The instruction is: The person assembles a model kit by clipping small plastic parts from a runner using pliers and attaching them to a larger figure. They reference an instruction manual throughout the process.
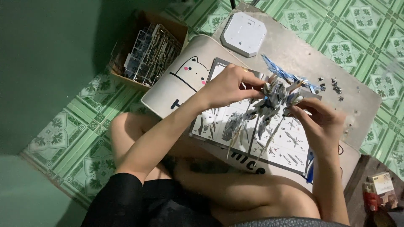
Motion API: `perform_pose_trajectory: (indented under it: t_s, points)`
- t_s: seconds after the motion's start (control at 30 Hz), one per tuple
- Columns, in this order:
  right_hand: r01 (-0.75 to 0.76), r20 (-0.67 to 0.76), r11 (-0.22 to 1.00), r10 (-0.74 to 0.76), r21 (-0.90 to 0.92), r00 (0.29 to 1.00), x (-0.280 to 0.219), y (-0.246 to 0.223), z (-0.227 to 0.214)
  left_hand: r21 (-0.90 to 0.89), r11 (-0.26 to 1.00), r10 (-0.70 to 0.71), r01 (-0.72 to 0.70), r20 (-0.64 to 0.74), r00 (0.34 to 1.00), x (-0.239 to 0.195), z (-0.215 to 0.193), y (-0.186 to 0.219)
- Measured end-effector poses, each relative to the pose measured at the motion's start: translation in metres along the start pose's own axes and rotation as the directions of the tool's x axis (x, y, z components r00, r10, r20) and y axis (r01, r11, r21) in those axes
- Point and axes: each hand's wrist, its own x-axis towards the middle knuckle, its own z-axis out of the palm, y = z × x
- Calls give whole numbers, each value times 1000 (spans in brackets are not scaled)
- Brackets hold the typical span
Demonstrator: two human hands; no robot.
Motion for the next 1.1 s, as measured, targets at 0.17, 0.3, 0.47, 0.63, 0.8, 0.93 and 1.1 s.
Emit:
perform_pose_trajectory:
  t_s: [0.17, 0.3, 0.47, 0.63, 0.8, 0.93, 1.1]
  points:
    - [-68, -33, 985, 64, -158, 997, 0, -9, 3, -8, 1000, -6, 6, -18, 1000, 0, 3, -6]
    - [-106, -31, 994, 105, -26, 994, 2, 1, -1, 22, 998, -53, 53, -6, 999, 3, 5, -14]
    - [-109, -29, 994, 108, -13, 994, 3, 0, -1, -65, 993, -95, 96, 15, 995, 6, 7, -16]
    - [-126, -18, 986, 124, -107, 992, 3, -17, 6, -108, 990, -89, 90, 20, 996, 5, 8, -17]
    - [5, 47, 982, 4, -188, 999, 3, -18, 7, -80, 997, 9, -4, 61, 998, 2, 8, -20]
    - [74, 83, 976, -58, -206, 995, -1, -18, 0, -64, 994, 92, -88, 65, 994, -5, 2, -10]
    - [176, 116, 953, -152, -245, 982, -11, -17, -11, -106, 978, 182, -178, 27, 983, -10, -1, -3]
